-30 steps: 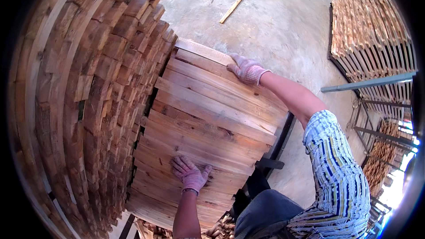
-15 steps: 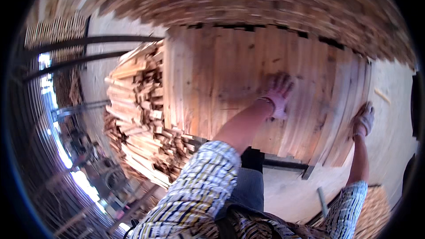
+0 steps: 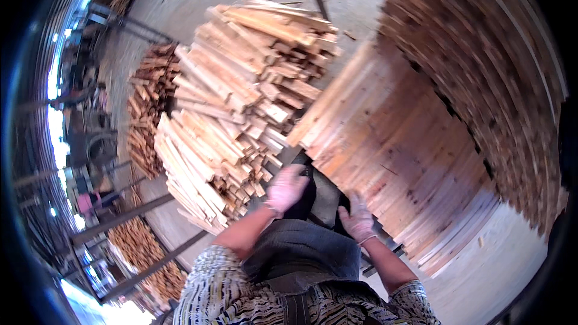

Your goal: The person repeatedly picks up small wooden planks from a pile on the floor and places them onto a growing stack on a metal rack. The person wears gloves and handles the planks by hand, arranging them in layers.

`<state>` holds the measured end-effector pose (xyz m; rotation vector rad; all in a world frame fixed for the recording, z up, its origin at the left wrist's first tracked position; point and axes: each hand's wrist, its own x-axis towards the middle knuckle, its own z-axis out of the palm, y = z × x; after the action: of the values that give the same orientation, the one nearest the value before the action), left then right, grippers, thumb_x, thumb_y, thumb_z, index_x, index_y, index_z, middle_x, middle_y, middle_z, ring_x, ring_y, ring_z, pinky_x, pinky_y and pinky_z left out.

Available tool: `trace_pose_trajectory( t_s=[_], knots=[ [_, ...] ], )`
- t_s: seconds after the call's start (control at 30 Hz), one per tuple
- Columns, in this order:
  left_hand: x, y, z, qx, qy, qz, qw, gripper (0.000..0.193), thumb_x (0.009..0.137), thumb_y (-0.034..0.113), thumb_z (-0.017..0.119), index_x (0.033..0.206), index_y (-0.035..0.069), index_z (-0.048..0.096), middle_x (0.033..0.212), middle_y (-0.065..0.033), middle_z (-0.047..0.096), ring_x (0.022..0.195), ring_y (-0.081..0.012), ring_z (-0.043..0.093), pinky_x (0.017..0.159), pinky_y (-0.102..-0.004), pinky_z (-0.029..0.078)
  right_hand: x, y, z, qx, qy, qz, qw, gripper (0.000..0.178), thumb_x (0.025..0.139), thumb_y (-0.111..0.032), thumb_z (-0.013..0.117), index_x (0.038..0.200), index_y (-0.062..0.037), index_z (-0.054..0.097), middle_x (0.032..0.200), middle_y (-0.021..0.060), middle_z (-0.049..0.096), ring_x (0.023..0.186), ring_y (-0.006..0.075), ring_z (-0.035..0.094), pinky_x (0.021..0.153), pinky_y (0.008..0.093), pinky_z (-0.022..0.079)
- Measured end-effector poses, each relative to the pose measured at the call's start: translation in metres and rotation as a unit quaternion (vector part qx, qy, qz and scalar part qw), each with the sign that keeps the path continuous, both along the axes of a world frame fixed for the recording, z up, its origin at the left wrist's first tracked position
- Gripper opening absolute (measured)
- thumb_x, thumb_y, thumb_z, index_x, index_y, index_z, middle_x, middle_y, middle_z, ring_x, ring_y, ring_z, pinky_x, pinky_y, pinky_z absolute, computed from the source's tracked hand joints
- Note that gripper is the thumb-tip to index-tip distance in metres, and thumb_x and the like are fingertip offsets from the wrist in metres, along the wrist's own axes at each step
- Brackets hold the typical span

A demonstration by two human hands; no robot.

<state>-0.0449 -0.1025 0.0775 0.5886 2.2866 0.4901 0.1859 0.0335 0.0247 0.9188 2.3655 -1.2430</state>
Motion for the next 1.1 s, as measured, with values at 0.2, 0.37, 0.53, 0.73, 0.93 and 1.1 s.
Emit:
trace_pose_trajectory(
  t_s=[0.2,0.37,0.53,0.73,0.93,1.1],
  knots=[
    [-0.135,-0.270,0.002,-0.091,0.229,0.390,0.887,0.080,0.083,0.039,0.072,0.142,-0.006,0.040,0.139,-0.0273,0.049,0.129,-0.0405,0.048,0.110,-0.0414,0.038,-0.181,-0.038,0.038,-0.115,0.026,0.087,0.989,0.070,0.091,-0.045,0.061,0.145,-0.0075,0.039,0.141,0.0246,0.049,0.131,0.0383,0.048,0.108,0.0439,0.041],
    [-0.211,-0.273,0.017,-0.167,0.009,0.546,0.821,0.118,0.076,0.056,0.076,0.154,-0.004,0.009,0.160,-0.0254,0.015,0.149,-0.0370,0.017,0.119,-0.0449,0.026,-0.312,-0.043,0.022,-0.158,-0.008,0.156,0.975,0.073,0.089,-0.048,0.062,0.142,-0.0019,0.044,0.132,0.0261,0.057,0.125,0.0390,0.054,0.106,0.0409,0.042],
    [-0.233,-0.261,-0.059,-0.313,-0.056,0.489,0.813,0.137,0.072,0.073,0.068,0.151,-0.012,-0.004,0.162,-0.0275,-0.001,0.150,-0.0419,0.000,0.120,-0.0548,0.014,-0.368,-0.103,-0.022,-0.282,-0.042,0.085,0.955,0.080,0.088,-0.051,0.066,0.143,0.0016,0.042,0.134,0.0289,0.055,0.128,0.0403,0.051,0.108,0.0408,0.040],
    [-0.223,-0.287,-0.075,-0.313,-0.121,0.435,0.836,0.135,0.074,0.078,0.060,0.150,-0.014,-0.004,0.160,-0.0320,-0.006,0.150,-0.0448,-0.004,0.121,-0.0526,0.006,-0.453,-0.100,-0.009,0.087,0.106,-0.165,0.977,0.094,0.081,-0.043,0.076,0.149,0.0037,0.030,0.148,0.0289,0.037,0.139,0.0400,0.037,0.116,0.0433,0.031],
    [-0.221,-0.279,-0.078,-0.314,-0.116,0.461,0.822,0.134,0.074,0.072,0.066,0.151,-0.011,-0.005,0.160,-0.0320,-0.007,0.150,-0.0437,-0.005,0.122,-0.0486,0.006,-0.521,-0.116,-0.019,0.005,0.018,-0.209,0.978,0.116,0.072,-0.048,0.081,0.154,0.0024,0.015,0.158,0.0272,0.022,0.145,0.0373,0.030,0.119,0.0406,0.025],
    [-0.225,-0.293,-0.069,-0.264,-0.085,0.507,0.816,0.133,0.073,0.060,0.077,0.151,-0.010,-0.005,0.160,-0.0305,-0.004,0.151,-0.0395,0.000,0.123,-0.0436,0.008,-0.525,-0.153,0.000,-0.041,-0.104,-0.216,0.970,0.112,0.072,-0.043,0.081,0.153,-0.0014,0.016,0.153,0.0285,0.027,0.140,0.0400,0.035,0.116,0.0427,0.034]
  ],
)
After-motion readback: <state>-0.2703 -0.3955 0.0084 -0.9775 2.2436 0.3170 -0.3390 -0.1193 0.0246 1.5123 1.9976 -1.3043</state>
